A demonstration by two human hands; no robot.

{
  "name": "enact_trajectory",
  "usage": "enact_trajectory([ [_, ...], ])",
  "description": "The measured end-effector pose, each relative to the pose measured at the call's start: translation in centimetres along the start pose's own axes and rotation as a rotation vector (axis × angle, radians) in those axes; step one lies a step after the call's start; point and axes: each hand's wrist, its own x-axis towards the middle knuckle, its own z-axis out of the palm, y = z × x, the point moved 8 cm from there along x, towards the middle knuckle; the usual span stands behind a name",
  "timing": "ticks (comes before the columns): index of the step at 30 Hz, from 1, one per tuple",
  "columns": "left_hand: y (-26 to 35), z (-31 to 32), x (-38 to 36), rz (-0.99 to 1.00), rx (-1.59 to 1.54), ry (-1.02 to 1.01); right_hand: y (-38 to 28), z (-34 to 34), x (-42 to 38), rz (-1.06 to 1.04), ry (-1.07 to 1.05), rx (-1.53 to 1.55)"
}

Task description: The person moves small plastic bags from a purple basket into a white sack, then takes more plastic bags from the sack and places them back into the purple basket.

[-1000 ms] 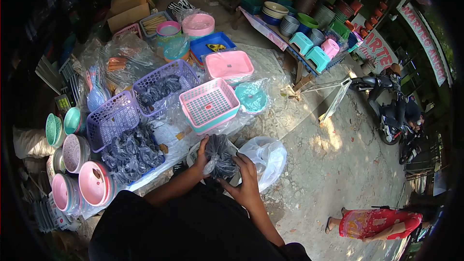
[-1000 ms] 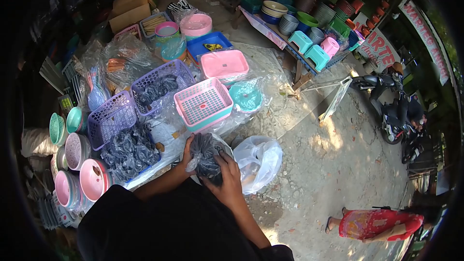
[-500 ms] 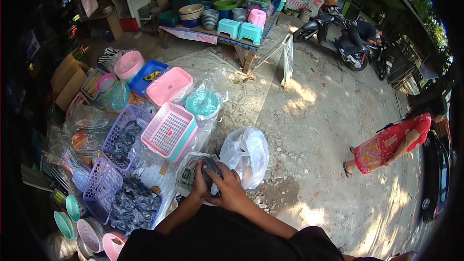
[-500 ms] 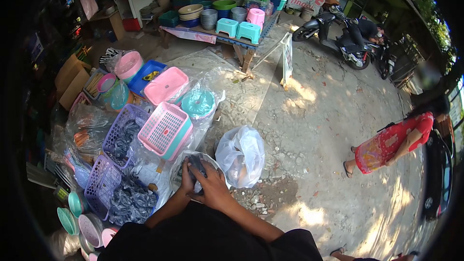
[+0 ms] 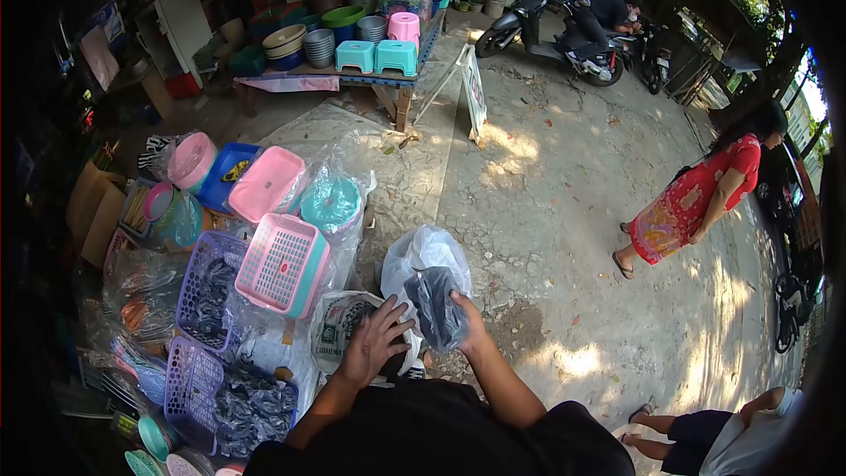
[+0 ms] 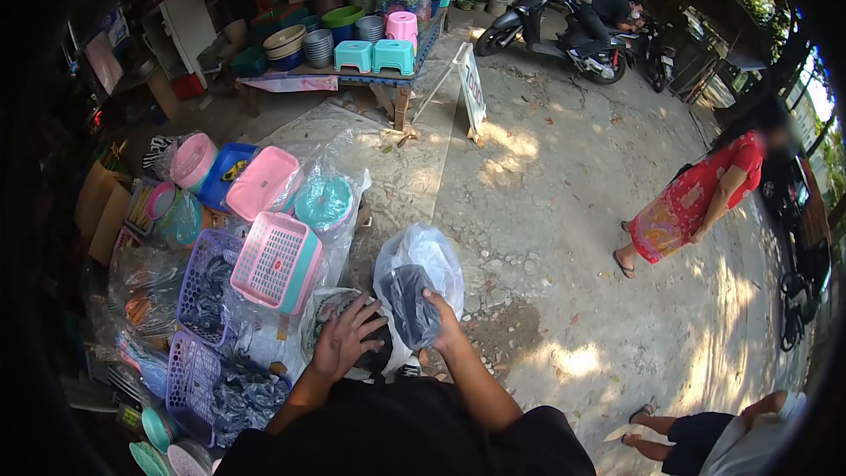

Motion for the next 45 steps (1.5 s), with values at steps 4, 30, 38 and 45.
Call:
enact_trajectory([
  [4, -0.3, -2.4, -1.1, 0.027, 0.100, 0.054, -1.9, -0.6, -0.3, -0.107, -0.092, 0.213],
  [30, -0.5, -17.4, -12.7, 0.093, 0.163, 0.705, 11.2, 2.6, 6.2, 0.289, -0.102, -0.010],
  [38, 0.4, -36.1, -21.6, 0.170, 0.214, 1.151, 23.5, 8.5, 13.5, 0.591, 0.001, -0.225],
  [45, 1.8, -55.9, -24.1, 0.083, 0.725, 1.453, 34.3, 13.1, 27.0, 0.594, 0.063, -0.586],
])
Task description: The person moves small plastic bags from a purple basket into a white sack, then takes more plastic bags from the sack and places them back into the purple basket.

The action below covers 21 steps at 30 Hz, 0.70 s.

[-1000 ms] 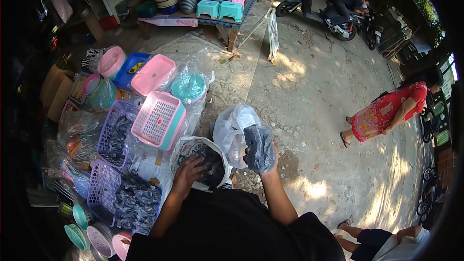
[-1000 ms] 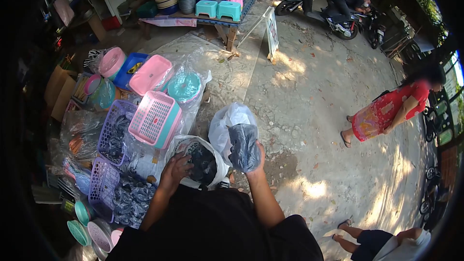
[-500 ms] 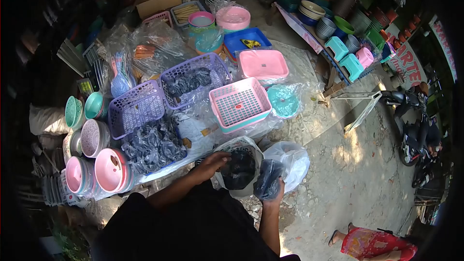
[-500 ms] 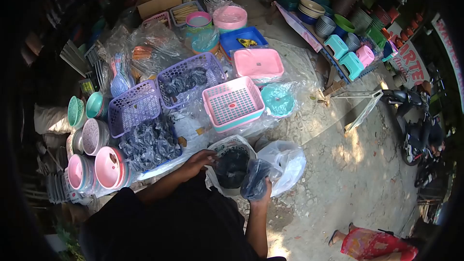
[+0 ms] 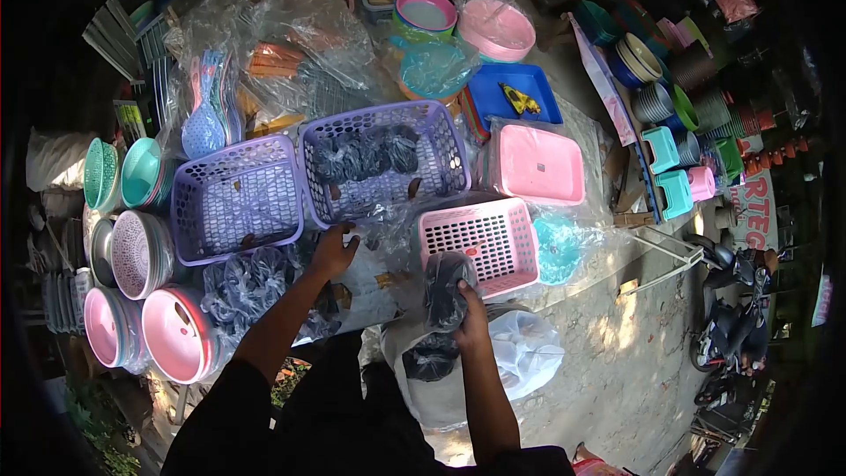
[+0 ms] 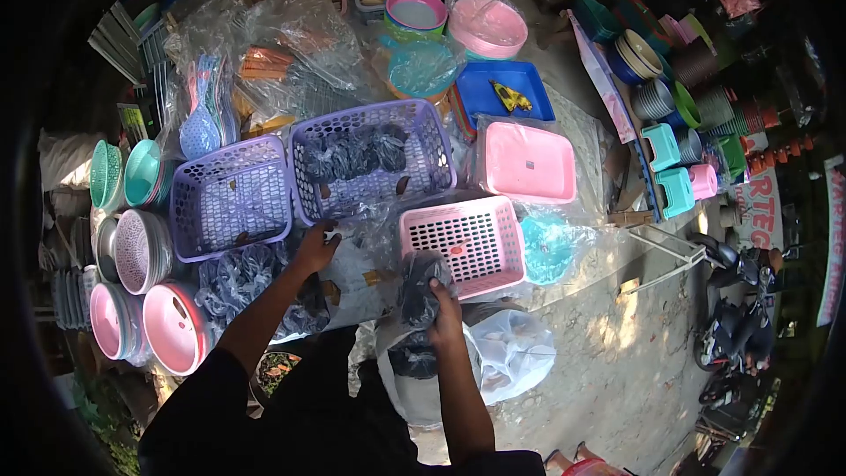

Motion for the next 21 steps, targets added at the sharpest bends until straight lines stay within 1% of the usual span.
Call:
enact_trajectory([
  [2, 0.1, -0.2, 3.7, 0.085, 0.168, 0.019, -2.6, 3.7, 4.5, -0.128, -0.039, -0.088],
  [3, 0.2, -0.4, 5.3, 0.155, 0.189, 0.085, -3.5, 5.1, 6.9, -0.171, -0.026, -0.150],
  [4, -1.2, 0.0, 6.9, 0.136, 0.182, 0.069, -4.3, 6.3, 9.5, -0.209, -0.010, -0.215],
  [6, -4.4, 0.8, 8.9, 0.095, 0.241, 0.110, -6.5, 9.6, 14.4, -0.330, -0.015, -0.369],
  [7, -4.8, 1.2, 9.0, 0.067, 0.233, 0.093, -7.2, 10.9, 16.9, -0.357, -0.013, -0.430],
  [9, -3.8, 1.0, 9.1, -0.057, 0.364, 0.045, -8.6, 13.7, 21.6, -0.428, -0.026, -0.578],
  [12, -3.8, 0.9, 9.4, -0.057, 0.391, 0.030, -9.8, 16.5, 28.6, -0.616, -0.006, -0.925],
  [13, -4.1, 1.0, 9.6, -0.073, 0.394, 0.025, -10.0, 16.1, 31.9, -0.598, -0.008, -0.927],
  [15, -4.1, 1.0, 9.6, -0.050, 0.375, 0.048, -10.2, 16.7, 36.2, -0.934, -0.091, -1.355],
  [16, -4.4, 1.0, 9.8, -0.066, 0.378, 0.047, -9.8, 17.2, 37.2, -0.918, -0.101, -1.357],
  [18, -4.8, 1.3, 9.8, -0.079, 0.379, 0.016, -8.6, 17.6, 39.1, -0.988, 0.215, -2.155],
  [19, -5.2, 1.5, 9.8, -0.095, 0.381, 0.011, -7.3, 16.6, 41.3, -0.810, 0.165, -2.300],
  [21, -4.9, 1.3, 9.8, -0.045, 0.385, 0.064, -5.5, 15.1, 42.9, -0.781, 0.178, -2.344],
])
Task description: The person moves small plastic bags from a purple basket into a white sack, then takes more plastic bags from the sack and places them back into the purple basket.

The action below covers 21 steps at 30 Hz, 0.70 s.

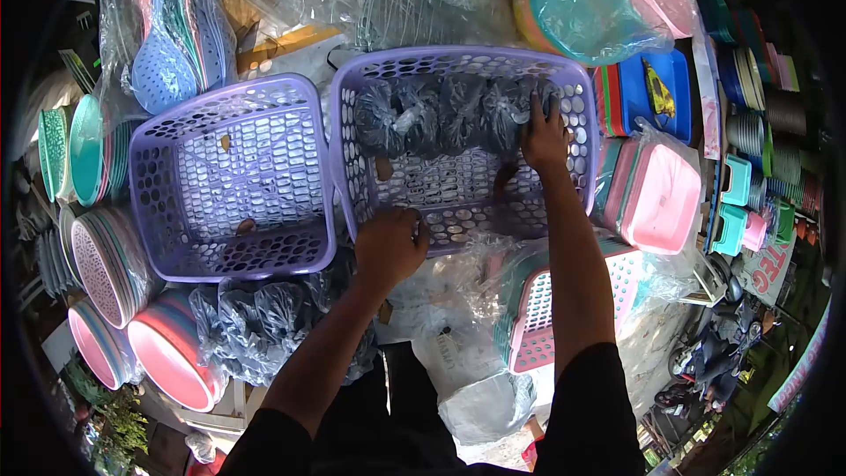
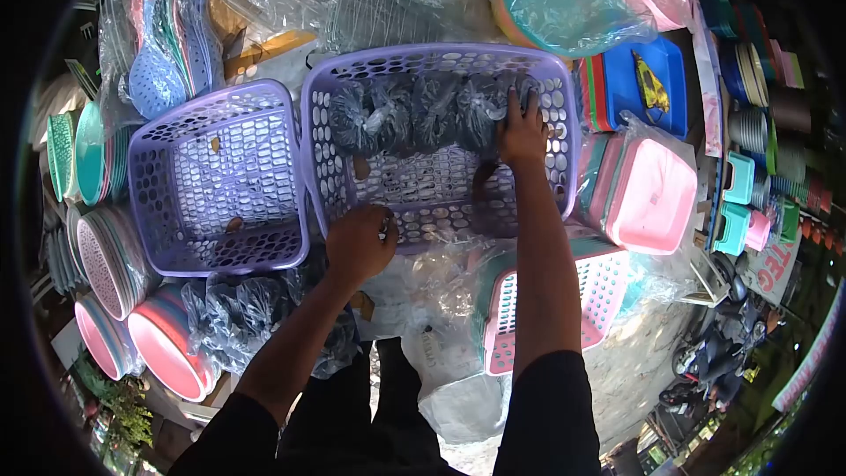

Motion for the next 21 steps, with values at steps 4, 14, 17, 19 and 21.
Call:
enact_trajectory([
  [4, 0.0, -0.3, 0.0, -0.009, 0.010, -0.018, -0.3, 2.3, 0.0, -0.034, 0.041, 0.009],
  [14, 0.4, 0.5, -0.2, 0.001, 0.090, -0.049, -1.9, -3.4, -3.7, -0.083, -0.096, 0.138],
  [17, 0.4, 0.6, -0.3, -0.030, 0.108, -0.085, -4.2, -8.4, -11.3, -0.203, 0.030, 0.503],
  [19, 0.8, 0.5, -0.3, -0.034, 0.114, -0.099, -6.0, -13.4, -18.3, -0.297, 0.165, 0.657],
  [21, 0.9, 0.3, -0.6, -0.084, 0.119, -0.130, -6.9, -15.7, -26.6, -0.348, 0.267, 0.756],
])
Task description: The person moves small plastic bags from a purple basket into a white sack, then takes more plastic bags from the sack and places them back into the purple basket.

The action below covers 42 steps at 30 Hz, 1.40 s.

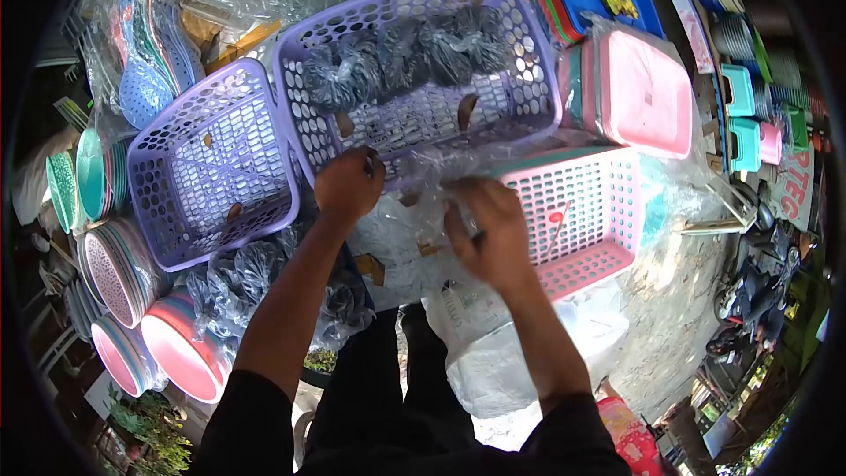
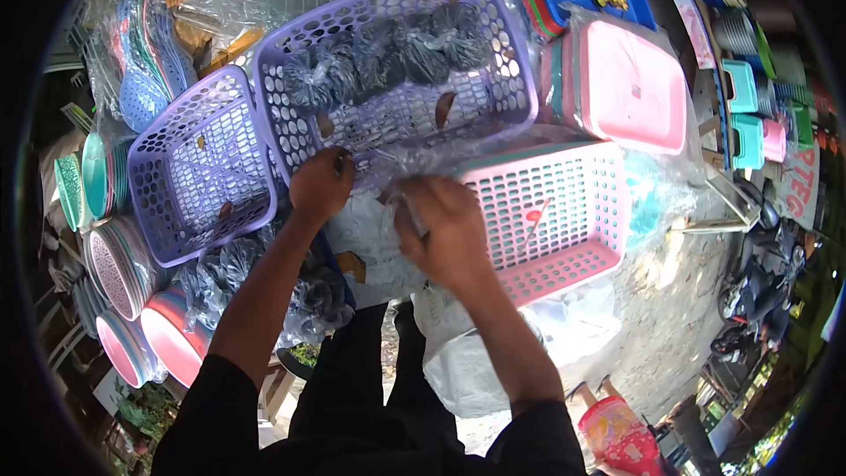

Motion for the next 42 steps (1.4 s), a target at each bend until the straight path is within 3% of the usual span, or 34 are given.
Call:
enact_trajectory([
  [4, 0.0, 0.3, -0.4, 0.067, 0.018, 0.093, -6.3, -0.4, -14.5, 0.058, 0.127, 0.110],
  [6, 0.7, -0.4, -1.2, -0.021, -0.005, 0.088, -7.2, -0.8, -21.1, 0.120, 0.190, 0.128],
  [8, -0.6, 0.9, -0.5, 0.161, -0.084, 0.336, -5.9, 0.4, -27.8, 0.384, 0.146, 0.199],
  [10, 1.8, 0.1, -2.6, 0.244, -0.211, 0.568, -4.5, 0.6, -34.1, 0.520, 0.222, 0.202],
  [12, 3.8, 0.0, -6.9, 0.285, -0.507, 0.808, -2.0, 1.2, -39.7, 0.708, 0.230, 0.208],
  [14, 6.6, 1.8, -13.2, 0.324, -0.519, 0.675, 1.7, 1.7, -44.3, 0.984, 0.267, 0.310],
  [16, 11.5, 6.2, -21.1, 0.691, -0.569, 0.420, 6.0, 2.9, -48.4, 1.177, 0.222, 0.233],
  [18, 15.6, 9.7, -28.9, 1.010, -0.297, 0.155, 11.3, 5.4, -53.4, 1.371, 0.182, 0.107],
  [21, 14.3, 12.5, -32.6, 0.959, -0.322, 0.071, 17.0, 8.1, -58.2, 1.413, 0.161, 0.000],
  [23, 12.6, 12.7, -32.1, 0.738, -0.085, 0.082, 17.7, 8.5, -59.6, 1.614, 0.168, 0.041],
  [24, 12.0, 12.4, -32.5, 0.738, -0.069, 0.074, 18.0, 8.7, -59.2, 1.622, 0.163, 0.059],
  [26, 8.3, 14.4, -31.3, 0.291, -0.293, -0.293, 18.9, 10.5, -57.4, 1.526, -0.355, -0.212],
  [27, 8.3, 13.8, -31.0, 0.285, -0.274, -0.289, 19.6, 11.7, -57.6, 1.522, -0.362, -0.191],
  [29, 8.3, 14.3, -31.4, 0.278, -0.168, -0.502, 20.3, 14.5, -56.6, 1.118, -0.516, -0.471],
  [30, 7.8, 14.2, -31.2, 0.264, -0.147, -0.501, 19.2, 13.3, -55.1, 1.023, -0.488, -0.513],
  [32, 8.3, 14.2, -31.1, 0.362, -0.176, -0.510, 20.7, 15.5, -56.1, 1.073, -0.486, -0.394],
  [36, 9.0, 14.2, -30.7, 0.253, -0.158, -0.627, 21.0, 17.6, -55.8, 1.084, -0.608, -0.310],
  [42, 10.0, 12.3, -30.5, 0.338, -0.235, -0.540, 18.3, 12.9, -51.6, 1.119, -0.525, -0.210],
])
